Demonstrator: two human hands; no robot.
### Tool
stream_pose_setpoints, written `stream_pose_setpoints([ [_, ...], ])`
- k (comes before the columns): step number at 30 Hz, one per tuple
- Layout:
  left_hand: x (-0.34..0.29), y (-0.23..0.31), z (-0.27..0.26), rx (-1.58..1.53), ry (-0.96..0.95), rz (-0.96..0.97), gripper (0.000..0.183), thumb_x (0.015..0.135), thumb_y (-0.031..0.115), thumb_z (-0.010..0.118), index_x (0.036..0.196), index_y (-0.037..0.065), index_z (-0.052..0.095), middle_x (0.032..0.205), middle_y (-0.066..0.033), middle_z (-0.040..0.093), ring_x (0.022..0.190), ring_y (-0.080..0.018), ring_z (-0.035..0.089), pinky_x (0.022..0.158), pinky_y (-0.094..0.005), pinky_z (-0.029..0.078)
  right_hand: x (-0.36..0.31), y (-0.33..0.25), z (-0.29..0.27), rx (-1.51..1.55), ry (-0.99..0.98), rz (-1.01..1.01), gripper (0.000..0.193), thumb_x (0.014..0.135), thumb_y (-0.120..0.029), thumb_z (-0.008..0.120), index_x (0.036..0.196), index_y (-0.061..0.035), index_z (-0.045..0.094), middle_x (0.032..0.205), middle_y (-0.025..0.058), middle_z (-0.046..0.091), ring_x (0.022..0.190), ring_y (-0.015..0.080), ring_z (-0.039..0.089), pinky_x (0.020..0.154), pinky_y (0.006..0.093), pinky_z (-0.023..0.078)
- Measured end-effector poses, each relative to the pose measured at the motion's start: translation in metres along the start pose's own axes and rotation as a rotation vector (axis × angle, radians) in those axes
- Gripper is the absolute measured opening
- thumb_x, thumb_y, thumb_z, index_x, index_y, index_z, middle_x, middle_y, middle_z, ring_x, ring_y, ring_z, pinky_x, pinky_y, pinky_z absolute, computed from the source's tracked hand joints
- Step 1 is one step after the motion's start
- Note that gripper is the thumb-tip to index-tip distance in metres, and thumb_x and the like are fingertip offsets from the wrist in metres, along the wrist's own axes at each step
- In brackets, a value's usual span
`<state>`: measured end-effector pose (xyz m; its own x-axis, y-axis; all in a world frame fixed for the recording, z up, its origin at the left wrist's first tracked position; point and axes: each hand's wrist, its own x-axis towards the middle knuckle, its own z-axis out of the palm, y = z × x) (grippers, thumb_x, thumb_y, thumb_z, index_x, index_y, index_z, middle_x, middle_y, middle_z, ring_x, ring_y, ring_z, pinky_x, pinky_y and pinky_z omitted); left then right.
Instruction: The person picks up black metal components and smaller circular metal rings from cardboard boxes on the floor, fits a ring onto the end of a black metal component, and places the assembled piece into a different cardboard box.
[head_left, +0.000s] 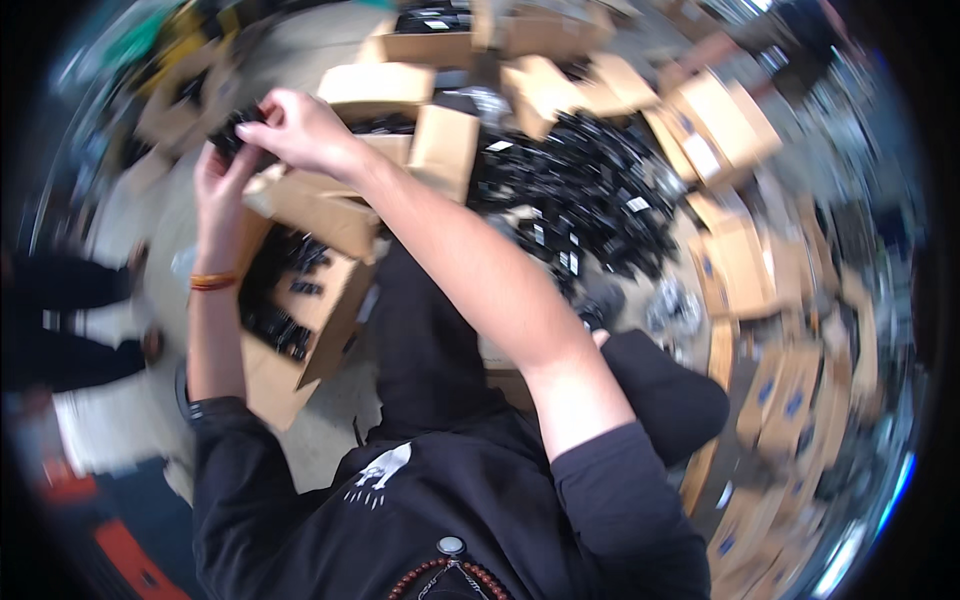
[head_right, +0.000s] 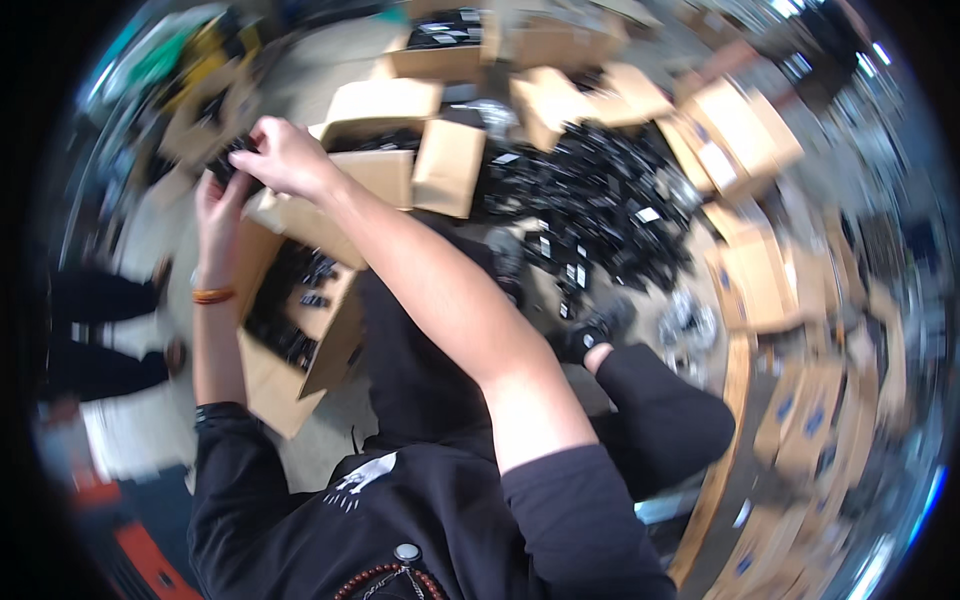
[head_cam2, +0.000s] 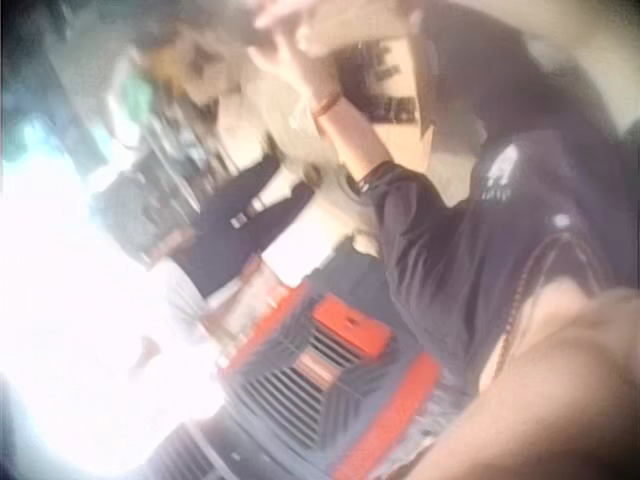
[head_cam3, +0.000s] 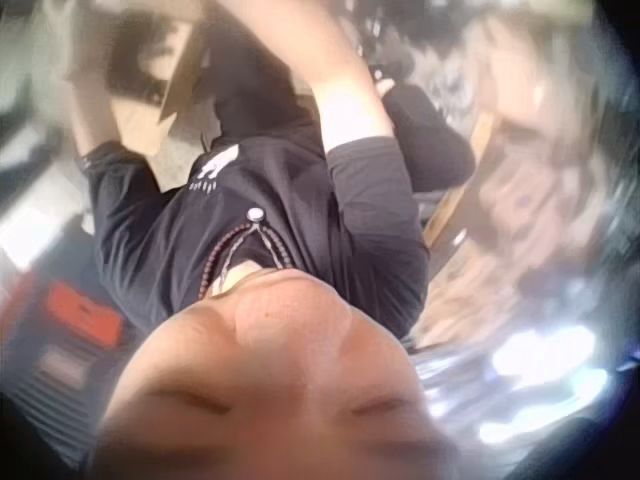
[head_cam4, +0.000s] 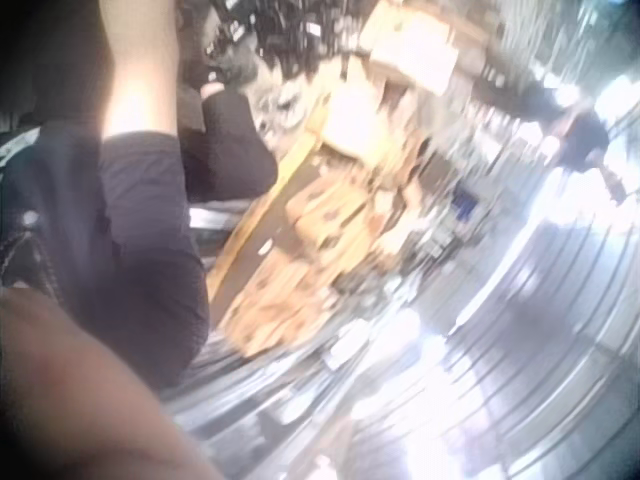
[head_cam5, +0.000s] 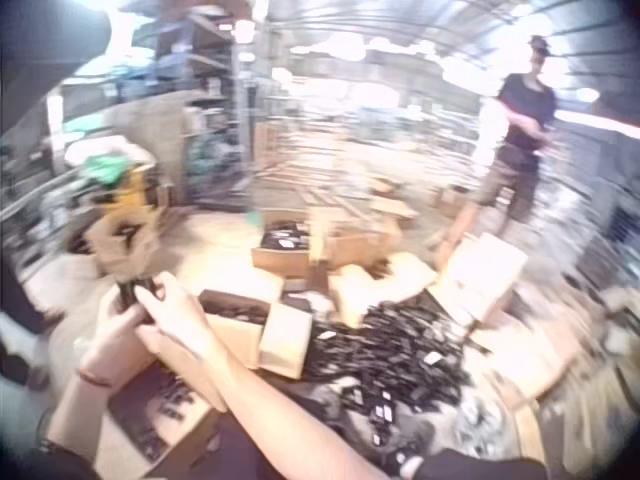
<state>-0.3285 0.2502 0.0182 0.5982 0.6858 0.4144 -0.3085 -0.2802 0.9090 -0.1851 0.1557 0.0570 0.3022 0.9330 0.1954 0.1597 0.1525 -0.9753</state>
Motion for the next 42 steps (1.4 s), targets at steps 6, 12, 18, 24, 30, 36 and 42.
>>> stream_pose_setpoints([
  [6,0.134,0.042,0.237,0.319,-0.747,0.197,0.033,0.094,0.022,0.064,0.116,-0.002,0.06,0.106,-0.0056,0.067,0.093,-0.0079,0.062,0.081,-0.0243,0.051,-0.062,-0.025,-0.223,0.217,0.526,-0.198,0.032,0.083,-0.023,0.072,0.097,0.0057,0.067,0.085,0.0112,0.068,0.07,0.0169,0.067,0.054,0.0309,0.059],
  [12,0.087,-0.03,0.438,0.21,-0.96,0.045,0.041,0.091,0.038,0.064,0.103,-0.001,0.064,0.094,-0.0062,0.067,0.085,-0.0098,0.059,0.07,-0.0263,0.049,-0.195,0.039,-0.356,0.18,0.965,0.053,0.029,0.089,-0.027,0.066,0.096,0.0006,0.065,0.08,0.0043,0.063,0.066,0.0124,0.064,0.054,0.026,0.059],
  [18,-0.046,-0.182,0.468,-0.639,-0.643,-0.812,0.031,0.096,0.039,0.056,0.107,0.01,0.061,0.104,-0.0025,0.067,0.092,-0.0112,0.062,0.073,-0.0277,0.049,-0.282,0.178,-0.369,0.22,1.025,0.324,0.029,0.093,-0.031,0.062,0.099,-0.0028,0.066,0.08,0.0028,0.067,0.06,0.006,0.06,0.045,0.0188,0.051],
  [24,-0.072,-0.241,0.443,-0.587,-0.684,-0.911,0.042,0.1,0.034,0.04,0.128,0.002,0.045,0.073,-0.0041,0.059,0.068,-0.0167,0.062,0.057,-0.0312,0.049,-0.321,0.231,-0.32,0.652,0.885,0.315,0.042,0.101,-0.031,0.047,0.128,-0.0003,0.054,0.087,0.0077,0.069,0.057,0.0041,0.051,0.047,0.0184,0.039],
  [30,-0.113,-0.246,0.46,-0.301,-0.646,-0.965,0.037,0.1,0.043,0.046,0.113,0.01,0.036,0.065,0.0003,0.051,0.048,-0.0084,0.049,0.041,-0.0244,0.039,-0.312,0.264,-0.312,0.165,0.961,0.406,0.042,0.104,-0.033,0.041,0.136,-0.0061,0.045,0.096,0.0087,0.063,0.073,0.0097,0.054,0.063,0.0262,0.045],
  [36,-0.149,-0.26,0.471,0.002,-0.466,-0.432,0.043,0.103,0.046,0.037,0.094,0.005,0.048,0.088,-0.0036,0.053,0.078,-0.0135,0.052,0.071,-0.0307,0.046,-0.298,0.245,-0.277,-0.492,1.098,0.528,0.037,0.101,-0.034,0.046,0.113,0.0,0.055,0.102,0.0263,0.065,0.092,0.0381,0.065,0.076,0.0444,0.05],
  [42,-0.145,-0.234,0.48,-0.38,-0.416,-0.664,0.04,0.102,0.046,0.039,0.096,0.008,0.046,0.089,0.0011,0.046,0.082,-0.0084,0.042,0.073,-0.0275,0.042,-0.292,0.223,-0.278,-0.774,1.074,0.334,0.03,0.098,-0.025,0.051,0.099,0.0018,0.065,0.095,0.0213,0.066,0.086,0.0374,0.064,0.073,0.045,0.05],
])
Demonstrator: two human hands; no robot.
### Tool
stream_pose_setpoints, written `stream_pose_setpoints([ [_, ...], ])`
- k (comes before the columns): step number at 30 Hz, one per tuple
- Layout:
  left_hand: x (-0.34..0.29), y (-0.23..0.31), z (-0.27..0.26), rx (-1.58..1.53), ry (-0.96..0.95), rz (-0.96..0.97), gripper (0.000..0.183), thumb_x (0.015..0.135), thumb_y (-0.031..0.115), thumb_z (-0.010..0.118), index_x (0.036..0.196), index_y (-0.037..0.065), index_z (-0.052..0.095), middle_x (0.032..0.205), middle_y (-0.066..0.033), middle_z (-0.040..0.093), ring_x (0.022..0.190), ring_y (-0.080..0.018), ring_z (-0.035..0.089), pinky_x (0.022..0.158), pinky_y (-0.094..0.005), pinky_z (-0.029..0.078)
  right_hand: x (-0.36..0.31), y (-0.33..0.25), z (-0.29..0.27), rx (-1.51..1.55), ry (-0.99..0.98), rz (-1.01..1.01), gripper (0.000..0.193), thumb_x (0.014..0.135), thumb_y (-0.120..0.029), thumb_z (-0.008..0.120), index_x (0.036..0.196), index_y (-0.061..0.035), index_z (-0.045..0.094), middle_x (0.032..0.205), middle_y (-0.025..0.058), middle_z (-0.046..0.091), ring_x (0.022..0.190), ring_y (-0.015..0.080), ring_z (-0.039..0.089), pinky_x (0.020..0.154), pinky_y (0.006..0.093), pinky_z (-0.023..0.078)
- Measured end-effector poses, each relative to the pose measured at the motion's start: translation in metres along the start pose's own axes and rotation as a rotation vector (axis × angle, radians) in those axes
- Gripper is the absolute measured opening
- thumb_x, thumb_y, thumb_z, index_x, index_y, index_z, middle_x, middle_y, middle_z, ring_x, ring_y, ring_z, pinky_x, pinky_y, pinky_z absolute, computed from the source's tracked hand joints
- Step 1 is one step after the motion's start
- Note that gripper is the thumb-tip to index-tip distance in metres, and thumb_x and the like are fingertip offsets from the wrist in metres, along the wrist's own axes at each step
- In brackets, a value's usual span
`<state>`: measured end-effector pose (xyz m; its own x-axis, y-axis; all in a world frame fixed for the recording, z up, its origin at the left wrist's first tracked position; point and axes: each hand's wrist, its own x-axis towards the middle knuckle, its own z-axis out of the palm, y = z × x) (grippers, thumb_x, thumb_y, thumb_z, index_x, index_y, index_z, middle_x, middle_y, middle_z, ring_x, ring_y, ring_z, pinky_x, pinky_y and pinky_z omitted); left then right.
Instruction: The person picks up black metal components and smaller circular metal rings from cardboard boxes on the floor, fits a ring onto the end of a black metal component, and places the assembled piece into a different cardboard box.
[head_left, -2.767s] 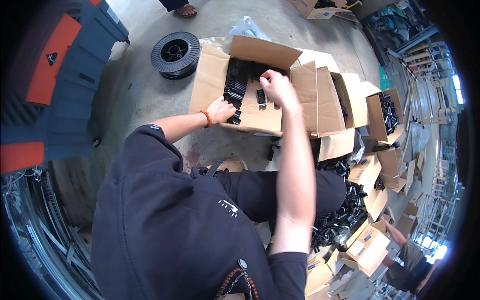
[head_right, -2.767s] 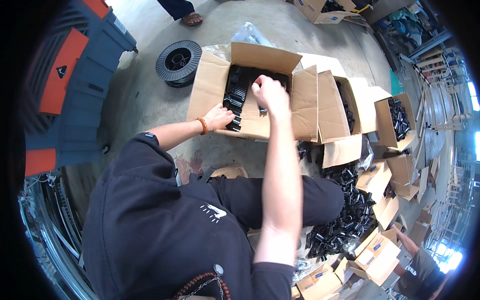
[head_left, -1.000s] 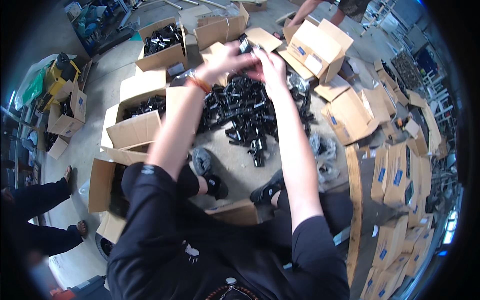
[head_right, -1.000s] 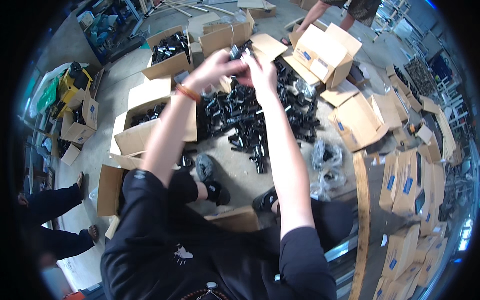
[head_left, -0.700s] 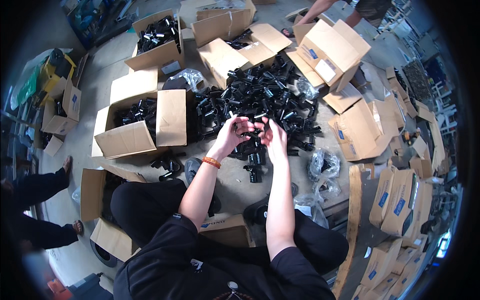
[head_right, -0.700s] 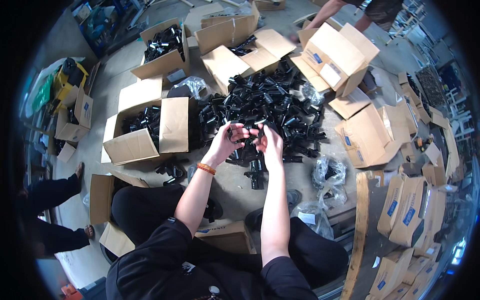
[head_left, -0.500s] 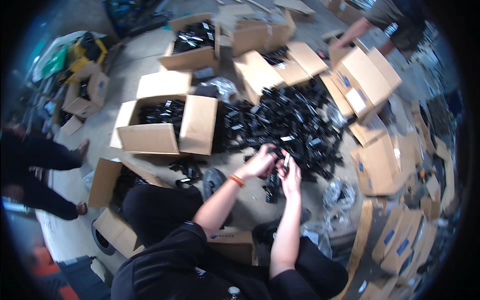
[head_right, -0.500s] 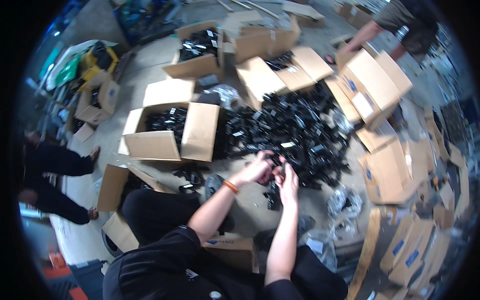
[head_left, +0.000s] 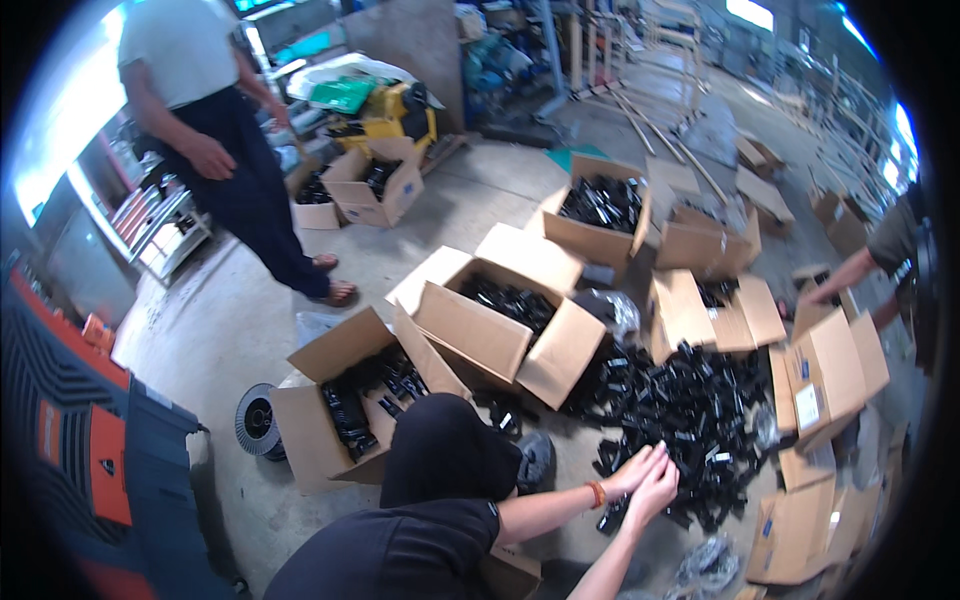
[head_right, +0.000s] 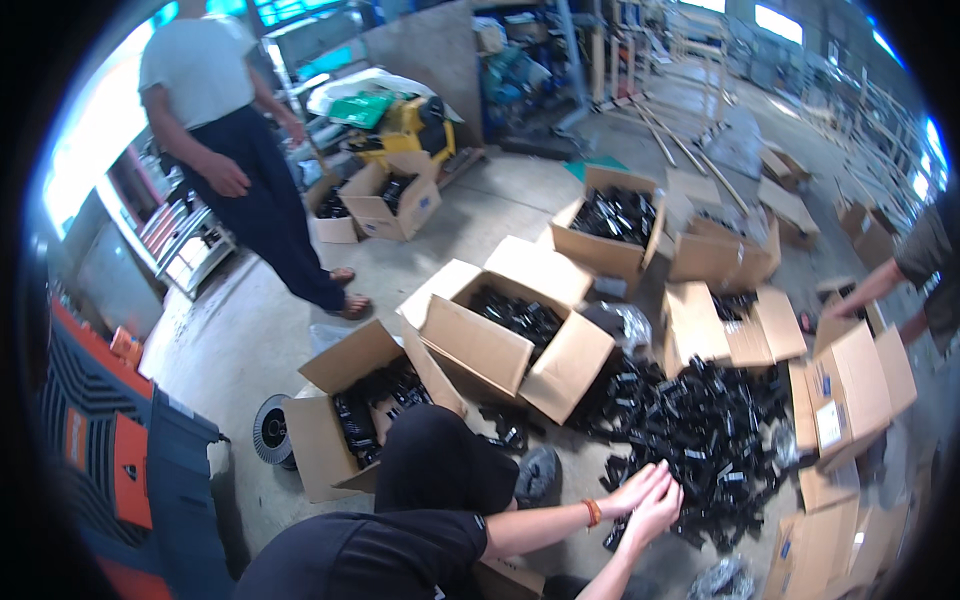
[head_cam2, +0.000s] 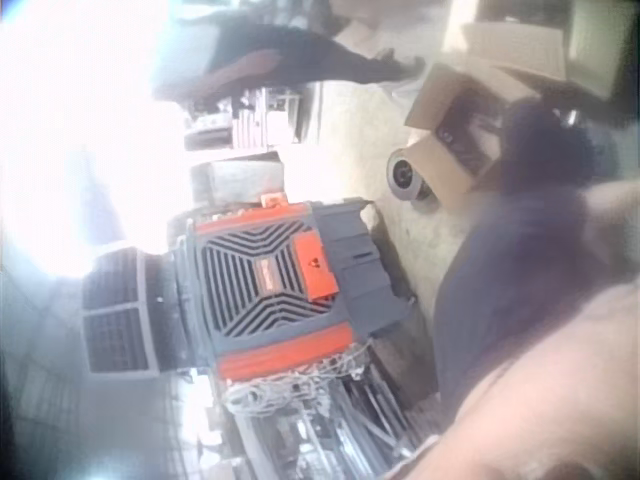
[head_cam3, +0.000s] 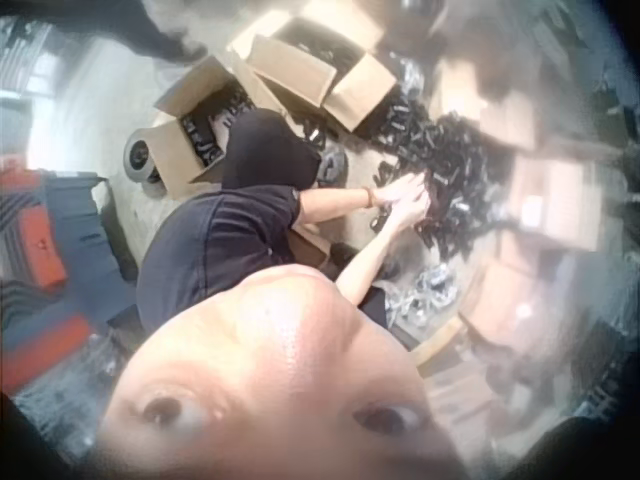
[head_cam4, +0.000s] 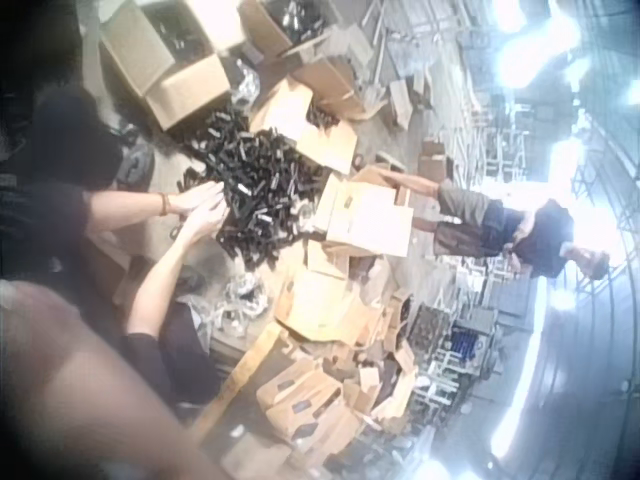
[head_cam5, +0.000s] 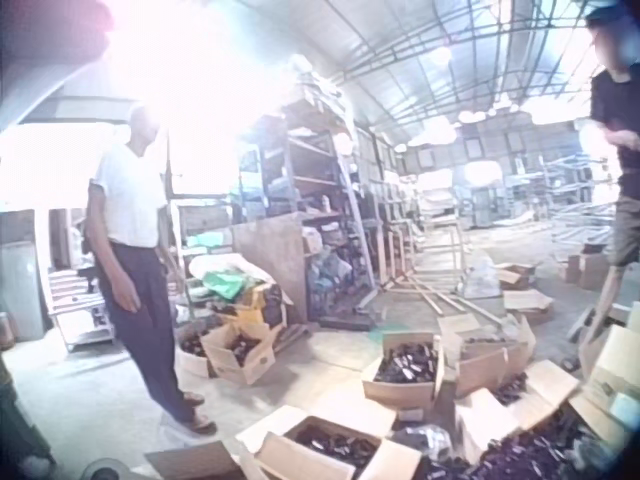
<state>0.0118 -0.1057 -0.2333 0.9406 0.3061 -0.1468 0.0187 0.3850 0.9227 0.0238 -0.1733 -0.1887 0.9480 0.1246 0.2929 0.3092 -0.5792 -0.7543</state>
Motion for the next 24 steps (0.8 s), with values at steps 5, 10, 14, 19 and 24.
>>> stream_pose_setpoints([
  [5,-0.011,0.026,0.008,-0.384,0.164,-0.171,0.046,0.093,0.055,0.054,0.1,0.01,0.048,0.083,0.0017,0.052,0.076,-0.0057,0.048,0.064,-0.0248,0.044,-0.005,-0.022,0.002,0.102,0.029,-0.025,0.028,0.097,-0.023,0.054,0.107,0.0013,0.065,0.099,0.0191,0.068,0.09,0.0344,0.065,0.075,0.0426,0.051],
  [10,-0.014,0.023,0.014,-0.446,0.205,-0.231,0.044,0.095,0.055,0.05,0.099,0.01,0.049,0.085,0.0008,0.056,0.08,-0.0059,0.054,0.069,-0.0239,0.047,-0.013,-0.012,0.019,0.112,0.215,0.019,0.024,0.097,-0.024,0.054,0.098,-0.0004,0.059,0.087,0.0135,0.065,0.077,0.029,0.063,0.068,0.0392,0.049],
  [14,-0.015,0.036,0.01,-0.447,0.234,-0.168,0.048,0.094,0.054,0.052,0.105,0.007,0.047,0.087,-0.0021,0.061,0.074,-0.0078,0.057,0.065,-0.0221,0.05,-0.011,-0.012,0.002,0.17,0.064,-0.091,0.028,0.097,-0.025,0.056,0.112,-0.0011,0.057,0.095,0.0132,0.061,0.082,0.0263,0.058,0.071,0.0393,0.048],
  [19,-0.004,0.053,-0.01,-0.429,0.249,-0.037,0.047,0.095,0.054,0.051,0.093,0.007,0.053,0.086,-0.0064,0.066,0.071,-0.0108,0.06,0.065,-0.027,0.052,-0.017,-0.017,0.012,0.447,-0.103,0.12,0.039,0.1,-0.038,0.05,0.109,0.0003,0.052,0.099,0.0142,0.059,0.086,0.0224,0.057,0.074,0.0329,0.046],
  [24,-0.002,0.051,-0.004,-0.031,0.403,0.024,0.059,0.098,0.062,0.028,0.088,0.01,0.053,0.072,-0.0008,0.053,0.066,-0.0101,0.05,0.062,-0.0254,0.044,-0.019,-0.017,0.025,0.651,-0.2,0.173,0.037,0.095,-0.026,0.056,0.126,-0.0056,0.054,0.12,0.0135,0.062,0.107,0.0213,0.059,0.093,0.0351,0.046],
])
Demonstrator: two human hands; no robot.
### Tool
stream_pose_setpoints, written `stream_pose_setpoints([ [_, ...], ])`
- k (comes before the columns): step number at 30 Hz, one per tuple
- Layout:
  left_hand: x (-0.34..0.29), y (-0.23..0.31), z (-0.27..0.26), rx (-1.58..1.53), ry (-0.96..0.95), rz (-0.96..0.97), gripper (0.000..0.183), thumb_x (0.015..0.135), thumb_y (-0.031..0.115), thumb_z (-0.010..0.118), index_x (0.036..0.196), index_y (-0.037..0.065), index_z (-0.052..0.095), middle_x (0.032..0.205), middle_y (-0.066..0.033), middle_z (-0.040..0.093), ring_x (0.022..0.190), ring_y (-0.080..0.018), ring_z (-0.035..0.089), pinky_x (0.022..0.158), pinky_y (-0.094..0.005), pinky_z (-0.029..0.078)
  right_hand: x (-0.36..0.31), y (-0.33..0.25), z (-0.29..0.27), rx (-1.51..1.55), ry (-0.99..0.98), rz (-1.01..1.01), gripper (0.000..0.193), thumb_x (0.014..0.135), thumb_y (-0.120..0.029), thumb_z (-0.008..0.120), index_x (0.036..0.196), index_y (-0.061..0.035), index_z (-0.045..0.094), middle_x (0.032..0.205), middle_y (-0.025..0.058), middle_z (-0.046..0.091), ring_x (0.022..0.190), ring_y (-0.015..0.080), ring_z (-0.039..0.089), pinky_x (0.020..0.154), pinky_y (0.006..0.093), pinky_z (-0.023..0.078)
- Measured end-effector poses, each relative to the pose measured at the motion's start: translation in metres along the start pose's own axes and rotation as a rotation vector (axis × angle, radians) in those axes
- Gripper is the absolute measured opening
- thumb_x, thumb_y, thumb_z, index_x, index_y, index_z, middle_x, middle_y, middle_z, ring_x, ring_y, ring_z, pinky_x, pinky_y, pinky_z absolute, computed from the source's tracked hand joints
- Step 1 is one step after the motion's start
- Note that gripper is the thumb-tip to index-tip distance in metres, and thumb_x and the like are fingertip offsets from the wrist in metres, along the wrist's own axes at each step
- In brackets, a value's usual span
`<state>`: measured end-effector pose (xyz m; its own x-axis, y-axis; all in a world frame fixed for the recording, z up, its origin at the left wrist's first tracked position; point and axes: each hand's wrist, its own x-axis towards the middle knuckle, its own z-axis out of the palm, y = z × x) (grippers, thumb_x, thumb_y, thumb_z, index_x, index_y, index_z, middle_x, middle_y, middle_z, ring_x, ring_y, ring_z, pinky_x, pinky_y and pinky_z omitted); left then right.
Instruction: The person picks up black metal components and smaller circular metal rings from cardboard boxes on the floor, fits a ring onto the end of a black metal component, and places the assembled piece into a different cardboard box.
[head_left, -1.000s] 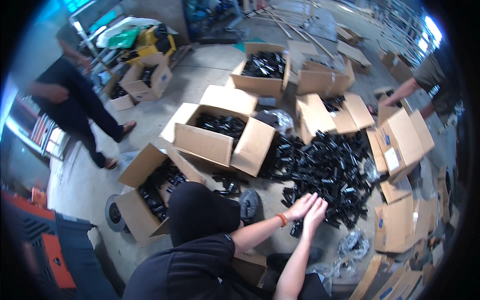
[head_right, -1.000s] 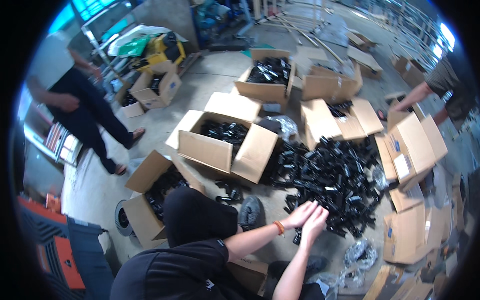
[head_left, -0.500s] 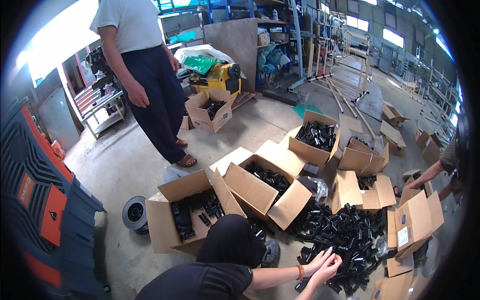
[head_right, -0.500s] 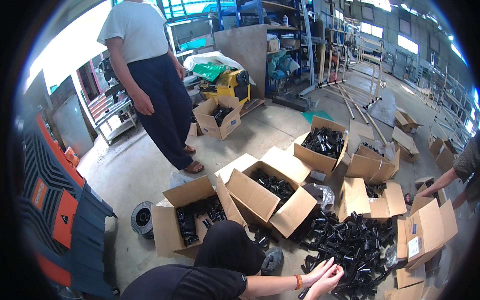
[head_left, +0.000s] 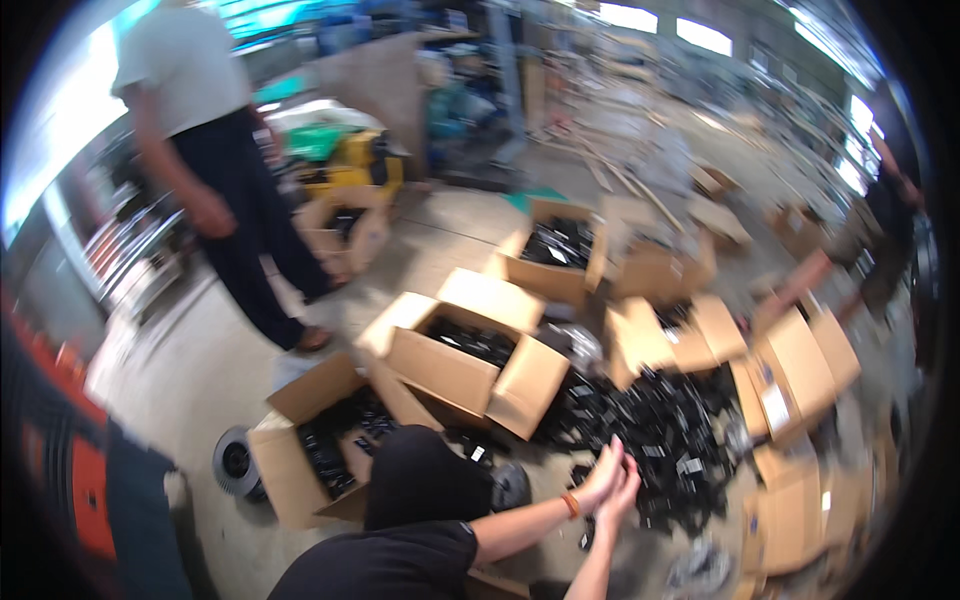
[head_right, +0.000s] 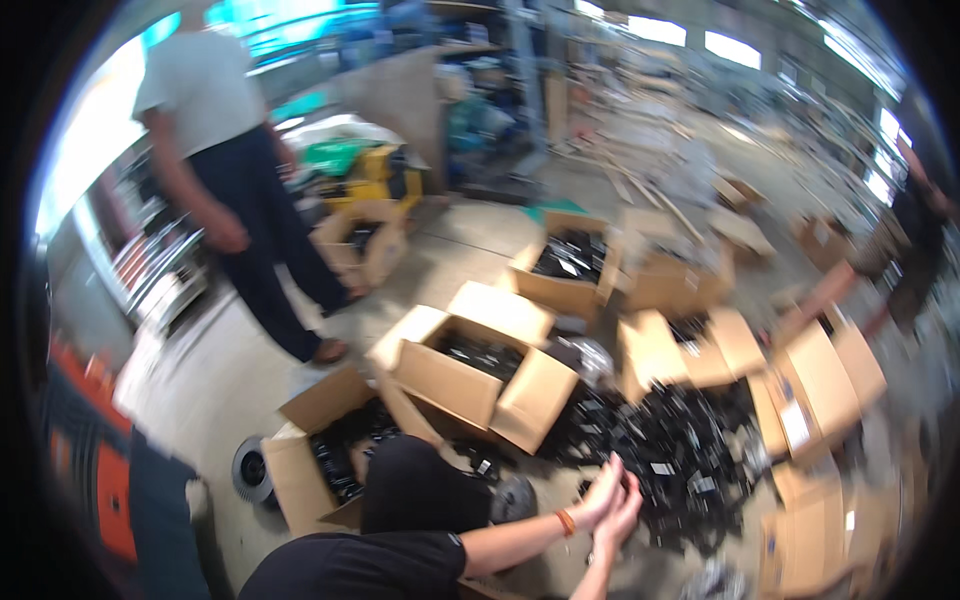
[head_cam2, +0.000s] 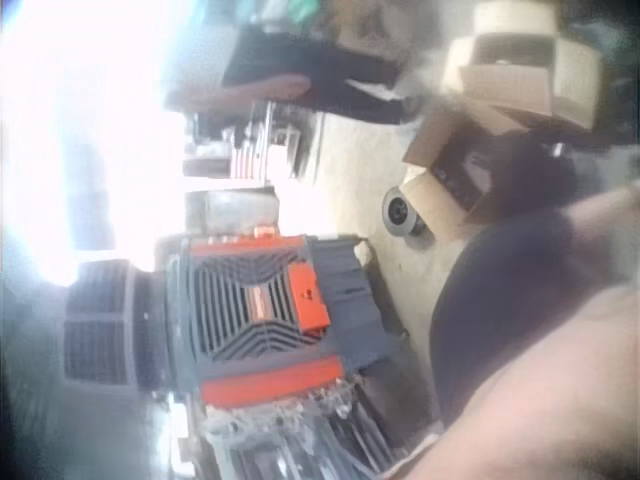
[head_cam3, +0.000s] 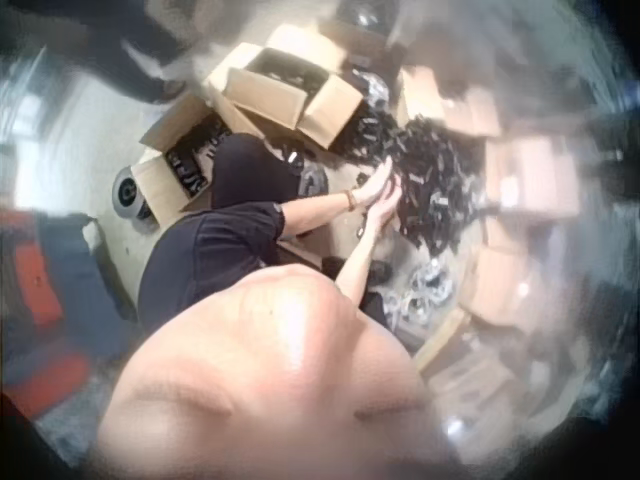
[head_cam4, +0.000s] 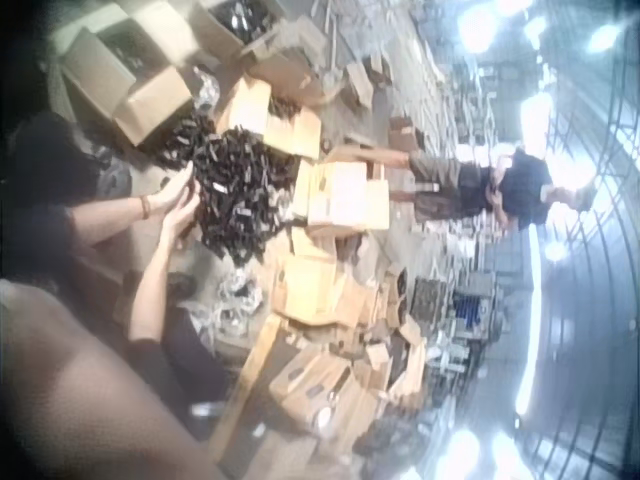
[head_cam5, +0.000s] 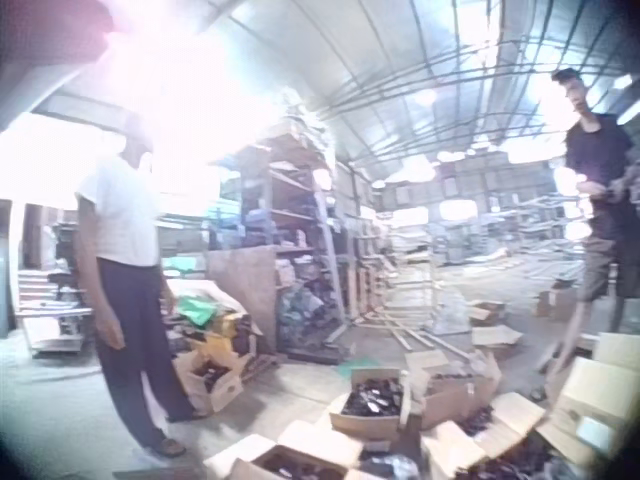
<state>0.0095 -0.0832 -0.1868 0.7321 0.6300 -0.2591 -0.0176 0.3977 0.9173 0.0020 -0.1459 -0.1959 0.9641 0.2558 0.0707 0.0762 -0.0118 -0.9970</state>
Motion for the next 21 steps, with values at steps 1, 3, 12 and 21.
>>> stream_pose_setpoints([
  [1,-0.014,0.012,0.014,-0.056,-0.141,-0.066,0.059,0.099,0.062,0.028,0.088,0.01,0.055,0.07,0.0001,0.051,0.062,-0.0093,0.046,0.058,-0.0246,0.04,0.007,0.012,-0.013,0.0,0.045,-0.048,0.035,0.094,-0.02,0.057,0.125,-0.0056,0.055,0.118,0.0106,0.063,0.108,0.0183,0.058,0.095,0.0332,0.046],
  [3,-0.022,0.029,0.01,-0.044,-0.286,-0.102,0.058,0.1,0.058,0.027,0.093,0.01,0.058,0.063,0.0022,0.045,0.052,-0.0072,0.036,0.049,-0.0234,0.032,0.004,-0.019,-0.012,0.054,0.094,0.04,0.031,0.097,-0.017,0.05,0.123,-0.0029,0.057,0.115,0.0077,0.064,0.107,0.0158,0.057,0.096,0.0311,0.045],
  [12,0.01,0.018,-0.001,-0.121,-0.52,-0.131,0.026,0.097,0.018,0.058,0.12,0.005,0.063,0.102,-0.0015,0.066,0.086,-0.0071,0.062,0.075,-0.022,0.052,0.016,-0.031,-0.07,0.266,0.079,0.125,0.025,0.088,-0.02,0.072,0.1,0.0003,0.064,0.078,-0.0018,0.062,0.062,0.0036,0.054,0.052,0.0191,0.042],
  [21,0.004,0.041,-0.008,-0.045,-0.637,-0.135,0.042,0.088,0.003,0.067,0.128,0.004,0.058,0.107,-0.0046,0.067,0.092,-0.0091,0.064,0.08,-0.0253,0.055,0.018,-0.036,-0.1,0.172,-0.004,-0.061,0.035,0.081,-0.013,0.078,0.11,-0.0023,0.064,0.085,-0.002,0.062,0.076,0.0045,0.057,0.064,0.0211,0.046],
])
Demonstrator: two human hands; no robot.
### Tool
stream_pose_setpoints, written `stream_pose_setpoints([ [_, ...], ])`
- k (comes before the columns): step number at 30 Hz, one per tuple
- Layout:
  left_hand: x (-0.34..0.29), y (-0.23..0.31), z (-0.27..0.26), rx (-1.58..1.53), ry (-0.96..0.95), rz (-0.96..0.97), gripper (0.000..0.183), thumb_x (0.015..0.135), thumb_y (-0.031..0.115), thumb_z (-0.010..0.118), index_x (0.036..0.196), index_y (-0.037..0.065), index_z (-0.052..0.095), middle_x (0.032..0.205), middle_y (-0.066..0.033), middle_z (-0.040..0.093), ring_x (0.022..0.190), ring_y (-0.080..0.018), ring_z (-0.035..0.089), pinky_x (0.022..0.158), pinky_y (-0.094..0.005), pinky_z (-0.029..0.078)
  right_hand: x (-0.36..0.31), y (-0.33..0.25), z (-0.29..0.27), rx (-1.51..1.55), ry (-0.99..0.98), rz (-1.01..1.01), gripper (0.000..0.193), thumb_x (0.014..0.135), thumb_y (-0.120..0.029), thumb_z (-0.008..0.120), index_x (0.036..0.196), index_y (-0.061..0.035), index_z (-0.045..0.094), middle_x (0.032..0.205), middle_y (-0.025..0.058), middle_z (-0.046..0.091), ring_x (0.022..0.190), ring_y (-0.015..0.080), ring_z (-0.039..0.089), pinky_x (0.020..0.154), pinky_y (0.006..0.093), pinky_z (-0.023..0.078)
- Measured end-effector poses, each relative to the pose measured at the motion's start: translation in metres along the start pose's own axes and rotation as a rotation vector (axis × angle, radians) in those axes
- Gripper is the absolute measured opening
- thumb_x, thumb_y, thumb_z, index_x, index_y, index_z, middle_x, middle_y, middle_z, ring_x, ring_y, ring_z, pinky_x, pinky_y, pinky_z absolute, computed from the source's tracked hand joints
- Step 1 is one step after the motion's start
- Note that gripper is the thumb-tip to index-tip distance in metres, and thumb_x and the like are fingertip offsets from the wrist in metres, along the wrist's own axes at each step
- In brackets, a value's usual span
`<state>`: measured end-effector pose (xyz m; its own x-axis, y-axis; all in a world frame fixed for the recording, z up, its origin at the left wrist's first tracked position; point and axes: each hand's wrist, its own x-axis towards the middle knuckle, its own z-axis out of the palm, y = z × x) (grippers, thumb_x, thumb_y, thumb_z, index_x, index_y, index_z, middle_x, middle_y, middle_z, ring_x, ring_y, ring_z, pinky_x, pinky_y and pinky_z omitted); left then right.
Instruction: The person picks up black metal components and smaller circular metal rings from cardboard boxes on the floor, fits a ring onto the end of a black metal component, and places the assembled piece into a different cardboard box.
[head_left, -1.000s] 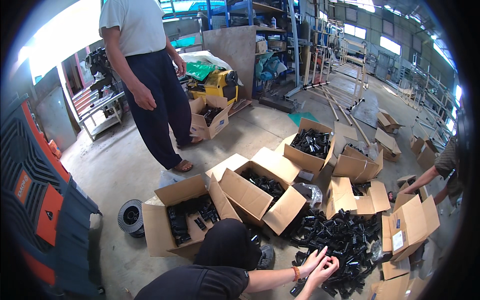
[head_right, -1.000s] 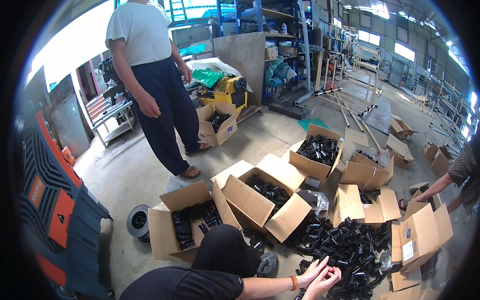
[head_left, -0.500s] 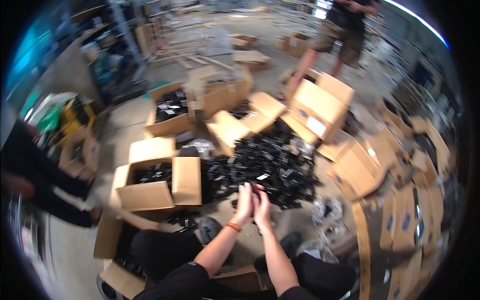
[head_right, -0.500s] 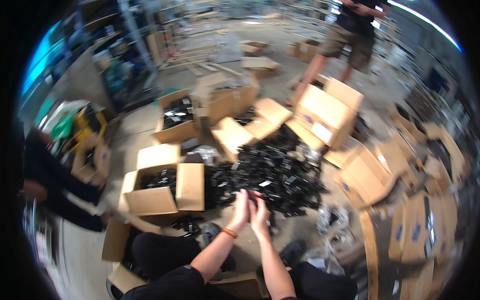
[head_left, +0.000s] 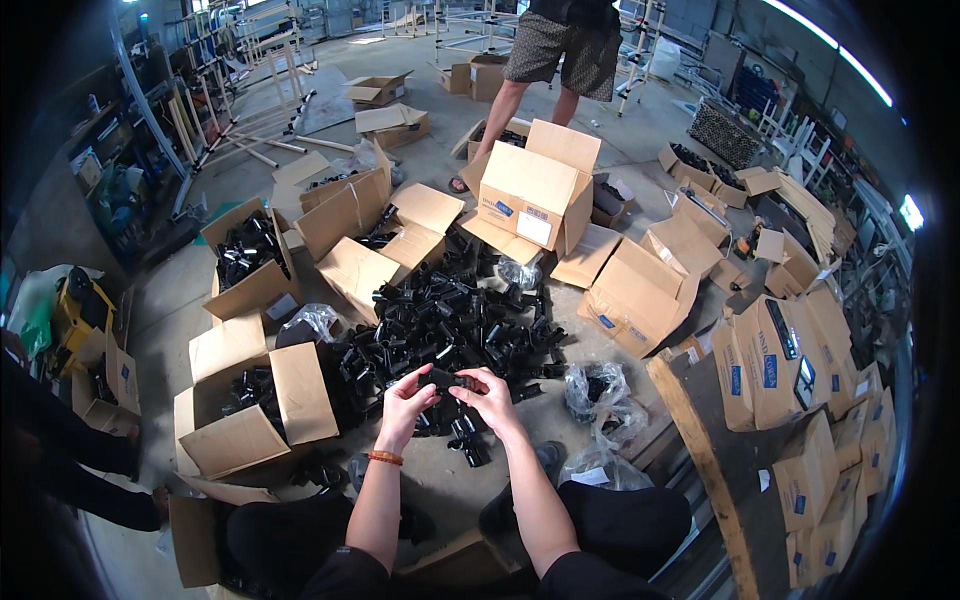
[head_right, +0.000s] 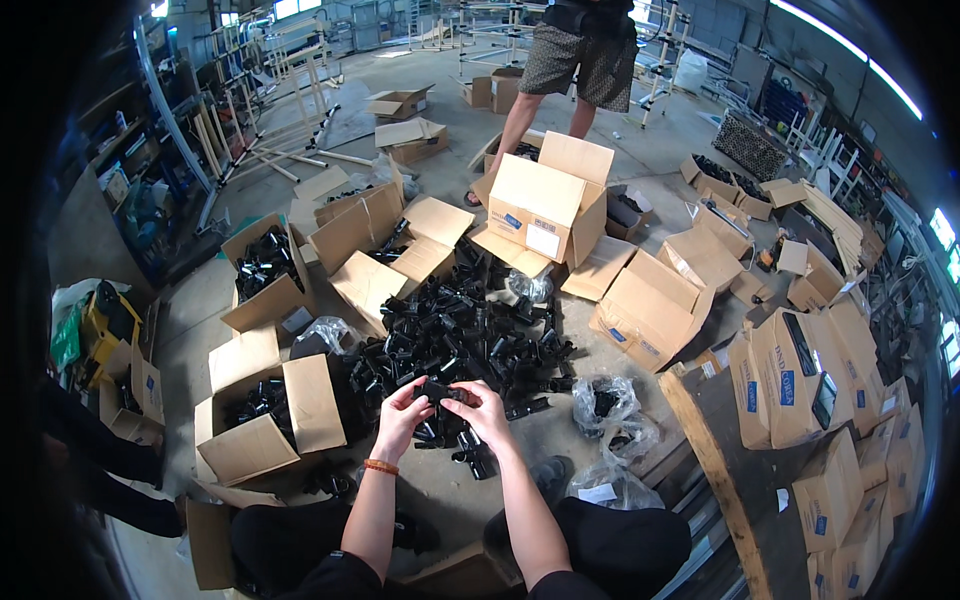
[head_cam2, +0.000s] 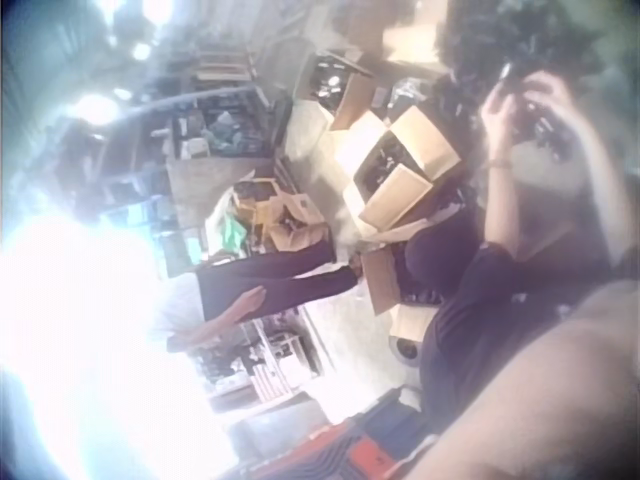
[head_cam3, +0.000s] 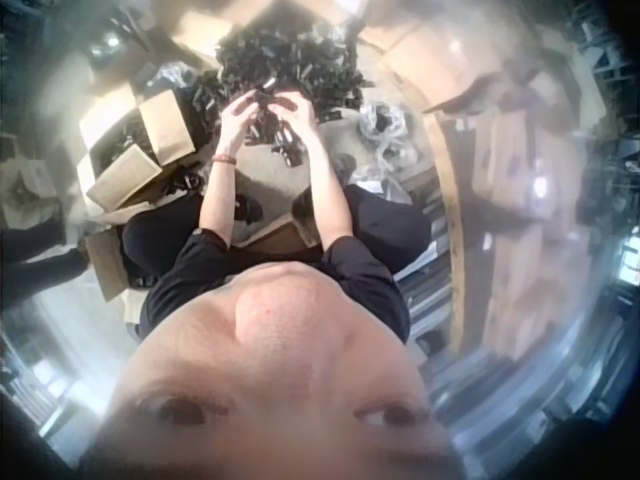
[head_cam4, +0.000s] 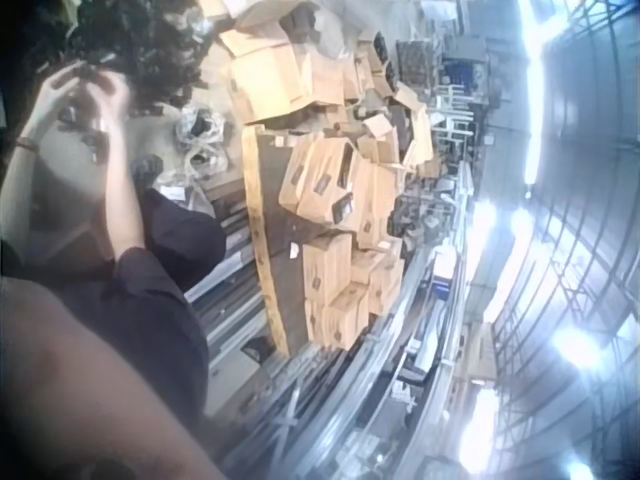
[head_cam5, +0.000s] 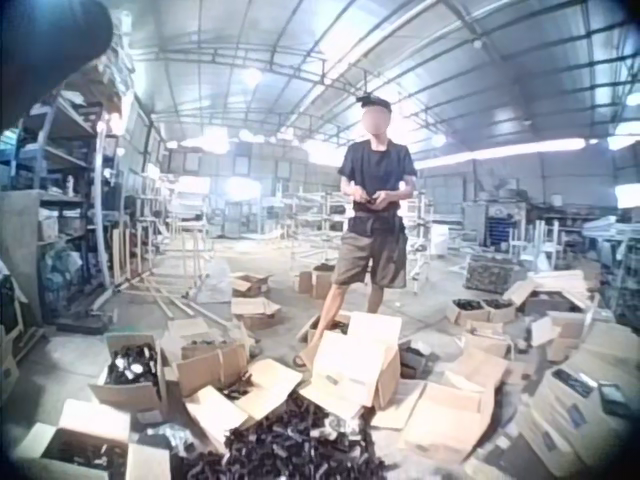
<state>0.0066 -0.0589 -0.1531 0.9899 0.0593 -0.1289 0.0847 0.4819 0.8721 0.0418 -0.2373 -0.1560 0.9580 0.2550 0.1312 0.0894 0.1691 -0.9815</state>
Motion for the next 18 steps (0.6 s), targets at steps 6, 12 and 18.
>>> stream_pose_setpoints([
  [6,-0.002,0.004,0.003,0.075,-0.033,0.048,0.041,0.086,0.002,0.069,0.126,0.002,0.059,0.106,-0.0051,0.067,0.09,-0.0092,0.064,0.079,-0.0254,0.056,-0.003,-0.016,-0.002,0.087,-0.133,0.27,0.04,0.083,-0.016,0.076,0.118,-0.0016,0.062,0.098,0.0017,0.066,0.085,0.0074,0.062,0.069,0.0227,0.051],
  [12,0.0,0.001,-0.002,0.074,0.024,0.042,0.034,0.086,0.004,0.07,0.118,0.001,0.062,0.101,-0.004,0.067,0.087,-0.0096,0.064,0.079,-0.0261,0.056,-0.004,-0.014,-0.004,0.153,-0.152,0.251,0.043,0.084,-0.015,0.075,0.121,0.0005,0.06,0.096,0.0024,0.067,0.083,0.0081,0.063,0.072,0.0231,0.052],
  [18,0.003,-0.01,0.003,-0.143,-0.008,0.024,0.034,0.089,0.005,0.066,0.122,0.004,0.059,0.109,-0.0037,0.066,0.096,-0.0126,0.065,0.082,-0.0282,0.057,0.001,-0.002,-0.003,0.249,-0.045,0.125,0.039,0.089,-0.018,0.07,0.121,0.003,0.059,0.105,0.0068,0.067,0.091,0.012,0.064,0.081,0.0269,0.054],
])
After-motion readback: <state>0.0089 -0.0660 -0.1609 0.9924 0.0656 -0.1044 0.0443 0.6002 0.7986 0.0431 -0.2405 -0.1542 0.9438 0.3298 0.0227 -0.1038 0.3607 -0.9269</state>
